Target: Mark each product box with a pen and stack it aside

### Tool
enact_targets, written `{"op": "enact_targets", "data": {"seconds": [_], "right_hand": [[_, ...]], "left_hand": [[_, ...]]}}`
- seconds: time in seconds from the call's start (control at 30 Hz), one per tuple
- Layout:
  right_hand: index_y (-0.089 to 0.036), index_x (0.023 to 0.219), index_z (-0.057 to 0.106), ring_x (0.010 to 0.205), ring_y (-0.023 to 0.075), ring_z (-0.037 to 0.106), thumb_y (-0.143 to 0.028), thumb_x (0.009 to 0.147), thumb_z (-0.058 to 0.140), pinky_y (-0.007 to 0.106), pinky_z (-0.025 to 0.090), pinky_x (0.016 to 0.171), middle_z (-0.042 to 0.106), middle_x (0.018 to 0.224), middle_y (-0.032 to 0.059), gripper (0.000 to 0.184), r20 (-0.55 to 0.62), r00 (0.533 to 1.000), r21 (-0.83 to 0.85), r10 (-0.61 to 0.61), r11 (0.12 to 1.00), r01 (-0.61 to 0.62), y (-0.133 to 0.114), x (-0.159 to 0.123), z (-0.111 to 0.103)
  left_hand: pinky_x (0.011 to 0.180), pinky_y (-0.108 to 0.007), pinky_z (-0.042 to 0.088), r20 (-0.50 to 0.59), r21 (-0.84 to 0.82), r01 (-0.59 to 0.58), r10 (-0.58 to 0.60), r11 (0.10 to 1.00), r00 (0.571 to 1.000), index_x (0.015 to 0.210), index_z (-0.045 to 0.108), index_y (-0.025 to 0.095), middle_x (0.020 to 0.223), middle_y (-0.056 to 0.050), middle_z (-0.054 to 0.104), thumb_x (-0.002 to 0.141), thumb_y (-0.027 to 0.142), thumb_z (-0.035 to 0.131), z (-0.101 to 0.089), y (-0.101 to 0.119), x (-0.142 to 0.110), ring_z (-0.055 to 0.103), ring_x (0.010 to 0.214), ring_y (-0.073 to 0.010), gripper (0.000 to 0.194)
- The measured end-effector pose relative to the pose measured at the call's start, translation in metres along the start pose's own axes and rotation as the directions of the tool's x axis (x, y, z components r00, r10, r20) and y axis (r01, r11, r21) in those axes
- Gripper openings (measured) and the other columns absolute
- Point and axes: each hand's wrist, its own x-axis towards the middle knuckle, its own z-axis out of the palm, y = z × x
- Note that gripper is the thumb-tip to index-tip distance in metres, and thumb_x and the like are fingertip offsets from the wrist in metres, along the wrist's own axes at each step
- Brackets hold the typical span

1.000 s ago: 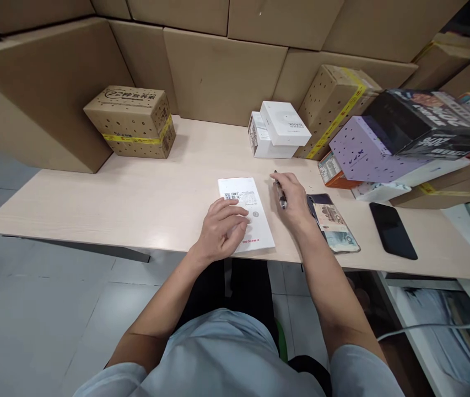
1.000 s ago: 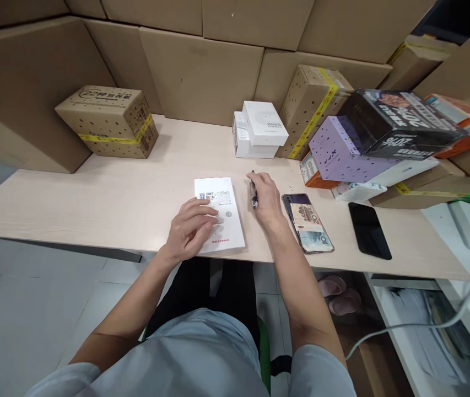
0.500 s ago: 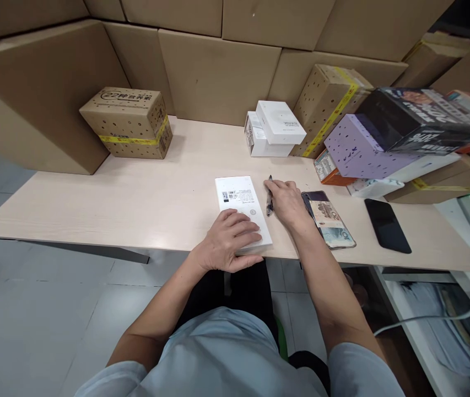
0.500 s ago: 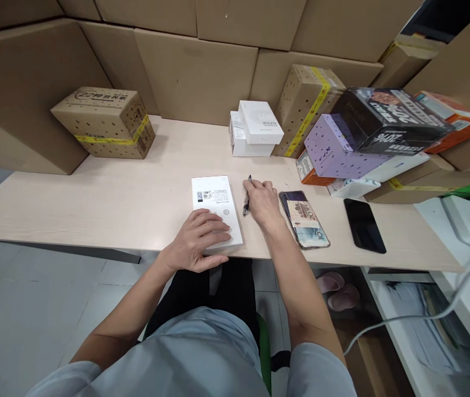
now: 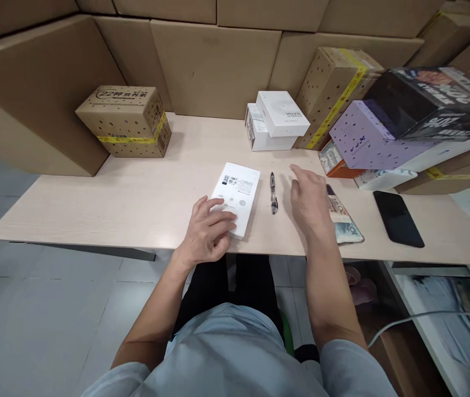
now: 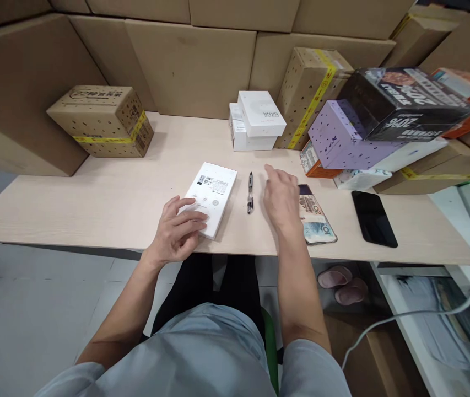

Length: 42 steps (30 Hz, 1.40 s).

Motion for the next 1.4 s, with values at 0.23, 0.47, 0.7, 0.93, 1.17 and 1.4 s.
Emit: {"op": "enact_targets", "data": {"seconds": [0.23, 0.47, 0.7, 0.93, 1.17, 1.4], "right_hand": [[-0.022, 0.155, 0.05, 0.141, 0.053, 0.041, -0.063, 0.095, 0.051, 0.069, 0.039, 0.107, 0.044, 0.159, 0.024, 0.072, 0.042, 0.869, -0.208, 0.492, 0.855, -0.474, 0.025, -0.067, -0.031], [-0.024, 0.159, 0.044, 0.138, 0.0515, 0.045, -0.067, 0.095, 0.046, 0.065, 0.041, 0.106, 0.047, 0.155, 0.0244, 0.077, 0.191, 0.818, -0.256, 0.543, 0.832, -0.493, 0.039, -0.067, -0.036], [-0.022, 0.151, 0.055, 0.131, 0.0514, 0.048, -0.065, 0.093, 0.048, 0.064, 0.042, 0.101, 0.057, 0.142, 0.0257, 0.073, 0.148, 0.827, -0.263, 0.543, 0.827, -0.496, 0.046, -0.059, -0.035], [-0.023, 0.147, 0.059, 0.128, 0.0483, 0.052, -0.061, 0.095, 0.048, 0.061, 0.044, 0.098, 0.061, 0.138, 0.0238, 0.065, 0.093, 0.852, -0.279, 0.515, 0.835, -0.474, 0.038, -0.055, -0.028], [-0.022, 0.147, 0.058, 0.13, 0.0492, 0.051, -0.066, 0.097, 0.045, 0.063, 0.043, 0.1, 0.059, 0.142, 0.0246, 0.069, 0.061, 0.847, -0.264, 0.528, 0.827, -0.496, 0.033, -0.054, -0.02], [-0.021, 0.143, 0.063, 0.131, 0.0489, 0.052, -0.06, 0.095, 0.05, 0.064, 0.044, 0.1, 0.061, 0.139, 0.026, 0.063, 0.036, 0.843, -0.236, 0.536, 0.825, -0.514, 0.033, -0.05, -0.022]], "left_hand": [[0.116, -0.057, 0.036, 0.001, 0.093, 0.097, -0.097, 0.991, 0.995, 0.091, 0.072, 0.028, 0.114, -0.004, 0.079, 0.085, 0.053, 0.07, 0.009, 0.011, 0.004, 0.063, 0.126, -0.0338, 0.026], [0.103, -0.053, 0.043, -0.077, 0.201, 0.143, -0.13, 0.969, 0.989, 0.102, 0.072, 0.025, 0.123, -0.01, 0.075, 0.087, 0.065, 0.069, 0.02, 0.016, 0.008, 0.061, 0.124, -0.037, 0.043], [0.099, -0.048, 0.044, -0.043, 0.219, 0.135, -0.129, 0.966, 0.991, 0.104, 0.073, 0.026, 0.126, -0.009, 0.074, 0.085, 0.065, 0.07, 0.019, 0.012, 0.009, 0.06, 0.126, -0.0356, 0.044], [0.097, -0.048, 0.046, -0.071, 0.229, 0.136, -0.122, 0.964, 0.99, 0.108, 0.072, 0.025, 0.127, -0.011, 0.073, 0.085, 0.064, 0.071, 0.02, 0.011, 0.008, 0.059, 0.125, -0.0361, 0.045], [0.092, -0.048, 0.051, -0.136, 0.22, 0.171, -0.143, 0.96, 0.98, 0.112, 0.069, 0.023, 0.128, -0.015, 0.069, 0.085, 0.055, 0.073, 0.02, 0.011, 0.005, 0.06, 0.124, -0.0364, 0.042], [0.099, -0.043, 0.056, -0.365, -0.032, 0.189, -0.188, 0.981, 0.912, 0.117, 0.064, 0.023, 0.119, -0.011, 0.068, 0.089, 0.044, 0.07, 0.016, 0.006, 0.002, 0.065, 0.116, -0.0265, 0.035]]}}
